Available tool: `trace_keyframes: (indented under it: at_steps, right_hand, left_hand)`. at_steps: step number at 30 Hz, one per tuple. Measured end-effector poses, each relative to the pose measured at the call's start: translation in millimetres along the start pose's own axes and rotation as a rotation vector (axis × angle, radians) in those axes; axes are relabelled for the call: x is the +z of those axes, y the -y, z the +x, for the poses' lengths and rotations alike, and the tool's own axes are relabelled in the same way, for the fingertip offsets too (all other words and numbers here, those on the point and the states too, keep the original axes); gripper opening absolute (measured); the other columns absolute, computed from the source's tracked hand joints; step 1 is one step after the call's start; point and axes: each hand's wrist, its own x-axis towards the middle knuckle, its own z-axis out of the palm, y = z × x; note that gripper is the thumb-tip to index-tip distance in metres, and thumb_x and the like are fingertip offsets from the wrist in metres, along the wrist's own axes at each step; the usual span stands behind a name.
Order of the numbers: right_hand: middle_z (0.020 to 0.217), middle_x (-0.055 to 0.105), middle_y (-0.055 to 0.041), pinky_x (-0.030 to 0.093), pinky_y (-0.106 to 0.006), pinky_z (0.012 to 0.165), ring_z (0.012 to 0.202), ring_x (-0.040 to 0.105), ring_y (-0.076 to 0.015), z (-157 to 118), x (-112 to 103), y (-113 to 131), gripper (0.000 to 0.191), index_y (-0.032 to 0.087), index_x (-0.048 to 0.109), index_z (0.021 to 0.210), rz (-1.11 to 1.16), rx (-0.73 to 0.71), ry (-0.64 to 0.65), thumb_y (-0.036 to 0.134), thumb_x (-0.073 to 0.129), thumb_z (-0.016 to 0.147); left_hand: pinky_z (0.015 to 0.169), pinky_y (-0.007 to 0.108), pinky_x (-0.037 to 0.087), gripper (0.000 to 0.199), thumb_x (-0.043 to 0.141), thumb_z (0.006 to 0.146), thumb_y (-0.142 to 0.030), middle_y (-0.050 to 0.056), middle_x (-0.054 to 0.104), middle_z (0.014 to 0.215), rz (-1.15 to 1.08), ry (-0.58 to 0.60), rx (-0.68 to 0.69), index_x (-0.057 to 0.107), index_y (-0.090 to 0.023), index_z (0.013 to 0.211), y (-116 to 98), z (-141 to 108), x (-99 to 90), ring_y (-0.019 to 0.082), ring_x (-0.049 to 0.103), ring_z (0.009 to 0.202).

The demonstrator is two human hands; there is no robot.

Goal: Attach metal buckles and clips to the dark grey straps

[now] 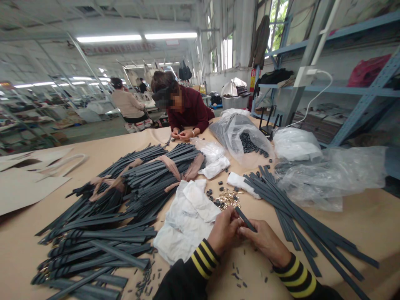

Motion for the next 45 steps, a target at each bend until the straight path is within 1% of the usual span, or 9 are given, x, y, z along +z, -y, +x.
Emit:
trace_keyframes:
  at_steps: [4, 12, 17, 19, 22, 24, 30, 36, 45]
  right_hand:
    - [0.068, 0.063, -0.0032, 0.043, -0.025, 0.061, 0.066, 0.057, -0.0169, -3.3, 7.3, 9.1, 0.025, 0.012, 0.058, 0.069, 0.062, -0.03, 0.06, 0.035, 0.051, 0.077]
    - [0.06, 0.055, 0.0015, 0.037, -0.021, 0.055, 0.058, 0.051, -0.0119, -16.4, 9.2, 28.0, 0.02, 0.015, 0.052, 0.07, -0.157, -0.097, 0.074, 0.03, 0.047, 0.082]
    - [0.06, 0.052, 0.0026, 0.036, -0.02, 0.053, 0.054, 0.048, -0.0099, -15.9, 6.7, 33.2, 0.022, 0.015, 0.051, 0.074, -0.091, -0.105, 0.183, 0.034, 0.045, 0.083]
    - [0.058, 0.05, 0.0032, 0.035, -0.02, 0.05, 0.052, 0.045, -0.0092, -15.1, 6.9, 31.4, 0.024, 0.015, 0.05, 0.072, -0.081, -0.081, 0.186, 0.035, 0.045, 0.083]
    - [0.056, 0.047, 0.0037, 0.034, -0.02, 0.05, 0.051, 0.044, -0.0094, -14.3, 9.2, 26.6, 0.026, 0.015, 0.048, 0.068, -0.123, -0.058, 0.121, 0.036, 0.045, 0.083]
    - [0.056, 0.047, 0.0035, 0.033, -0.021, 0.05, 0.053, 0.044, -0.0099, -13.9, 11.0, 24.2, 0.026, 0.016, 0.047, 0.067, -0.145, -0.055, 0.094, 0.036, 0.044, 0.083]
    - [0.062, 0.05, 0.0018, 0.037, -0.023, 0.054, 0.058, 0.047, -0.0118, -13.6, 11.4, 20.8, 0.025, 0.015, 0.049, 0.075, -0.133, -0.021, 0.082, 0.04, 0.046, 0.081]
    - [0.068, 0.053, 0.0006, 0.036, -0.022, 0.05, 0.053, 0.045, -0.0102, -20.1, 14.6, 8.7, 0.025, 0.017, 0.043, 0.093, -0.023, 0.108, -0.032, 0.039, 0.032, 0.086]
    - [0.062, 0.052, 0.0039, 0.029, -0.018, 0.041, 0.042, 0.038, -0.0058, -35.4, 12.2, 12.7, 0.027, 0.018, 0.045, 0.094, 0.191, 0.076, 0.176, 0.041, 0.044, 0.081]
  left_hand:
    - [0.047, 0.021, 0.039, 0.014, 0.046, 0.075, -0.029, -0.003, 0.049, 0.055, -0.47, 0.019, -0.128, 0.043, -0.015, 0.072, -3.4, -19.2, 1.8, 0.009, 0.049, 0.047]
    - [0.036, 0.016, 0.027, 0.033, 0.05, 0.073, -0.046, -0.005, 0.042, 0.047, -0.537, 0.138, -0.179, 0.05, -0.013, 0.068, -0.4, -34.9, -13.7, 0.004, 0.035, 0.038]
    - [0.036, 0.016, 0.024, 0.037, 0.047, 0.074, -0.05, -0.004, 0.041, 0.052, -0.772, 0.263, -0.293, 0.048, -0.013, 0.072, -8.9, -43.3, -13.3, 0.004, 0.031, 0.039]
    - [0.04, 0.018, 0.028, 0.034, 0.045, 0.076, -0.047, -0.003, 0.042, 0.054, -0.646, 0.184, -0.233, 0.048, -0.014, 0.07, -11.8, -46.5, -11.5, 0.005, 0.034, 0.042]
    - [0.055, 0.022, 0.036, 0.027, 0.044, 0.079, -0.037, 0.001, 0.049, 0.063, -0.227, -0.111, -0.018, 0.05, -0.015, 0.066, -14.2, -50.6, -7.6, 0.01, 0.045, 0.058]
    - [0.062, 0.023, 0.037, 0.023, 0.044, 0.08, -0.033, 0.002, 0.052, 0.068, -0.086, -0.21, 0.045, 0.052, -0.016, 0.068, -14.2, -52.0, -5.3, 0.012, 0.047, 0.066]
    - [0.052, 0.019, 0.038, 0.02, 0.044, 0.079, -0.032, -0.002, 0.051, 0.06, -0.214, -0.153, -0.048, 0.053, -0.016, 0.073, -13.1, -50.0, -8.6, 0.009, 0.048, 0.053]
    - [0.051, 0.019, 0.039, 0.017, 0.046, 0.078, -0.03, -0.001, 0.053, 0.061, -0.14, -0.175, -0.058, 0.055, -0.016, 0.074, -26.4, -52.7, -21.9, 0.008, 0.05, 0.052]
    - [0.048, 0.019, 0.037, 0.021, 0.053, 0.075, -0.034, 0.0, 0.053, 0.063, -0.199, -0.242, -0.08, 0.057, -0.013, 0.073, -28.6, -51.4, -28.5, 0.008, 0.046, 0.05]
